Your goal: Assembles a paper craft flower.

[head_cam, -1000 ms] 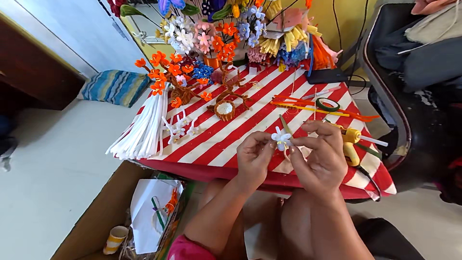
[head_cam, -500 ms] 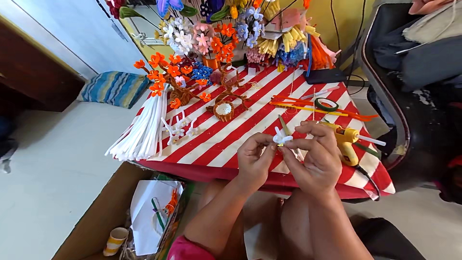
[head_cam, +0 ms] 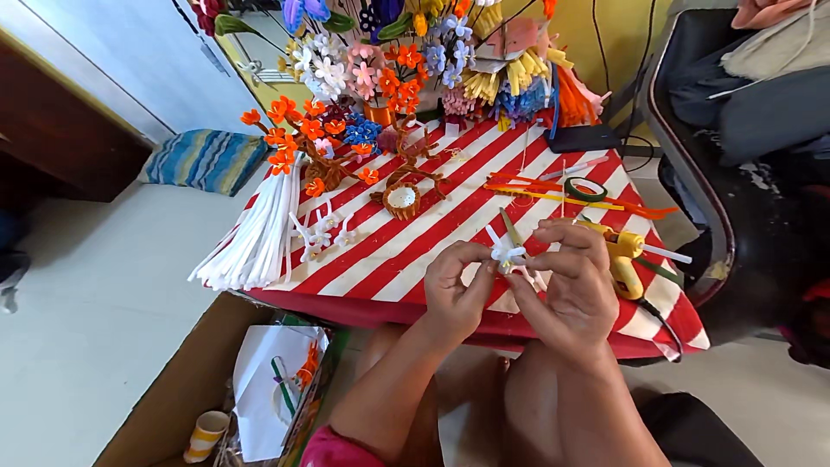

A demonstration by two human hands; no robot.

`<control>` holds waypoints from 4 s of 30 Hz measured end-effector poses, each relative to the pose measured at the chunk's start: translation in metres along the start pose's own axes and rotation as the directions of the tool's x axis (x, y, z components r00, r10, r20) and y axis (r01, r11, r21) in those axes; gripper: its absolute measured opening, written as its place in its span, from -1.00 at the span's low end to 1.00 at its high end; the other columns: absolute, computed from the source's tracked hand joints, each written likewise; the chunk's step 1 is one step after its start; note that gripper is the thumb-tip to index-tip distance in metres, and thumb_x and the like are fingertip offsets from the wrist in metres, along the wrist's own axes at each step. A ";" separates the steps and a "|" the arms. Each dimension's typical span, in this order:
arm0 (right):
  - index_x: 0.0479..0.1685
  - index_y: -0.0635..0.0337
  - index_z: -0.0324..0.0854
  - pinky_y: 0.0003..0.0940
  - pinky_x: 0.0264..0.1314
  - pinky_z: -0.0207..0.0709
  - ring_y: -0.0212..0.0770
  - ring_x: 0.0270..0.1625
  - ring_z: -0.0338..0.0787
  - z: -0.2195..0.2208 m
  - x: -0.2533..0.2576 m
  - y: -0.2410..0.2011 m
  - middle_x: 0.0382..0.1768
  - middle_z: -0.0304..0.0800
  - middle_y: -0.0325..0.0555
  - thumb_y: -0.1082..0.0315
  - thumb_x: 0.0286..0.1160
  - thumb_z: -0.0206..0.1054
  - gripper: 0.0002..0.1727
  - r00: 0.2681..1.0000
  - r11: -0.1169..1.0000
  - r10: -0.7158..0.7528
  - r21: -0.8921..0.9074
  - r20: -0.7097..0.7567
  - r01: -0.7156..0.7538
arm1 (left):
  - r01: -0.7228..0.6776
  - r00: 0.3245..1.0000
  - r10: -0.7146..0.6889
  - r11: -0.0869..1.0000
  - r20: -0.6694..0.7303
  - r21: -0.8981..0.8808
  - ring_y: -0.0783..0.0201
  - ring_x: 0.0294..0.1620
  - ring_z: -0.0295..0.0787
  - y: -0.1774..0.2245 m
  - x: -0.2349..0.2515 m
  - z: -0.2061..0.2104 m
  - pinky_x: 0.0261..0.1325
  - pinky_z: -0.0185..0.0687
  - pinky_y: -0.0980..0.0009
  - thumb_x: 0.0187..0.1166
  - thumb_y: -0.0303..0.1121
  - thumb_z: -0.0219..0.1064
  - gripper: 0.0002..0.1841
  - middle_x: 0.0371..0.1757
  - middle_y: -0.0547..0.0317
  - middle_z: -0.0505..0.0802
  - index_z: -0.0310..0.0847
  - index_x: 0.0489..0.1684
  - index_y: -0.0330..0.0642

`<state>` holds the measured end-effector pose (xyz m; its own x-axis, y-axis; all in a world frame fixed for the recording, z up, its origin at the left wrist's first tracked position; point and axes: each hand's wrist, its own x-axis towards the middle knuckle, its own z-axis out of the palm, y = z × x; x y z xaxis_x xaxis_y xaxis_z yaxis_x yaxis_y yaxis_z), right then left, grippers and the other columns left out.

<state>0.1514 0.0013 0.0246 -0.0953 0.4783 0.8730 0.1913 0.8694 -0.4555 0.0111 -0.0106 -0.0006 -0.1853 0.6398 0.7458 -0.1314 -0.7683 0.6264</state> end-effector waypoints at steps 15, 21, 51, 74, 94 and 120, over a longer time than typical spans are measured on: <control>-0.18 0.00 0.69 -0.49 0.37 0.57 -0.43 0.35 0.63 -0.010 0.001 0.001 0.12 0.70 -0.34 0.31 0.49 0.31 -0.93 0.994 0.992 0.100 0.067 0.047 -0.103 | 0.016 1.000 -0.016 1.000 -0.014 0.016 0.57 -0.06 0.77 0.003 0.002 0.000 0.13 0.72 0.54 0.64 -0.53 0.30 -0.90 -0.16 0.29 0.86 0.75 -0.10 -0.27; -0.07 0.24 0.68 -0.58 0.10 0.67 -0.52 -0.01 0.76 -0.003 0.004 -0.007 -0.10 0.78 -0.30 0.50 0.33 0.25 -0.78 0.882 0.846 0.431 0.255 0.190 -0.468 | 0.036 0.999 -0.037 0.999 -0.029 -0.016 0.59 -0.07 0.76 0.002 0.002 0.001 0.13 0.72 0.56 0.62 -0.56 0.31 -0.90 -0.16 0.33 0.86 0.75 -0.12 -0.26; -0.29 0.20 0.70 -0.68 0.07 0.60 -0.59 -0.05 0.71 0.004 0.001 -0.009 -0.24 0.76 -0.34 0.47 0.33 0.32 -0.92 0.951 0.935 0.301 0.173 0.077 -0.310 | -0.101 0.991 0.090 0.988 0.096 0.121 0.51 -0.02 0.77 0.000 0.005 -0.005 0.13 0.71 0.56 0.67 -0.52 0.27 -0.91 -0.15 0.15 0.83 0.68 -0.13 -0.34; -0.38 0.21 0.68 -0.64 0.11 0.51 -0.55 -0.08 0.69 0.016 -0.004 -0.009 -0.32 0.76 -0.29 0.43 0.30 0.32 -0.94 0.964 0.965 0.261 -0.007 -0.056 -0.262 | -0.009 0.999 0.004 0.994 0.049 0.107 0.53 -0.08 0.74 0.000 0.001 0.000 0.10 0.70 0.55 0.63 -0.55 0.27 -0.89 -0.17 0.16 0.82 0.70 -0.13 -0.41; -0.18 0.10 0.73 -0.56 0.10 0.62 -0.49 0.06 0.71 -0.006 0.001 0.002 -0.13 0.77 -0.35 0.45 0.41 0.27 -0.86 0.964 0.953 0.265 0.146 0.029 -0.266 | 0.218 0.973 -0.228 0.959 -0.037 -0.178 0.55 -0.14 0.80 0.002 0.004 0.001 0.04 0.74 0.54 0.52 -0.69 0.28 -0.83 -0.17 0.32 0.88 0.72 -0.10 -0.30; -0.33 0.16 0.70 -0.66 0.22 0.48 -0.43 0.16 0.62 0.007 0.001 -0.005 -0.04 0.68 -0.14 0.38 0.36 0.39 -0.95 0.987 0.984 0.156 -0.078 -0.036 -0.158 | 0.133 0.990 -0.137 0.987 -0.036 -0.086 0.57 -0.10 0.79 0.003 0.002 0.003 0.11 0.74 0.53 0.49 -0.69 0.29 -0.85 -0.15 0.30 0.86 0.70 -0.11 -0.37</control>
<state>0.1436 -0.0021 0.0263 -0.0287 0.6030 0.7972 0.2800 0.7705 -0.5727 0.0128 -0.0112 0.0036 -0.2007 0.7377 0.6445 -0.2382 -0.6749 0.6984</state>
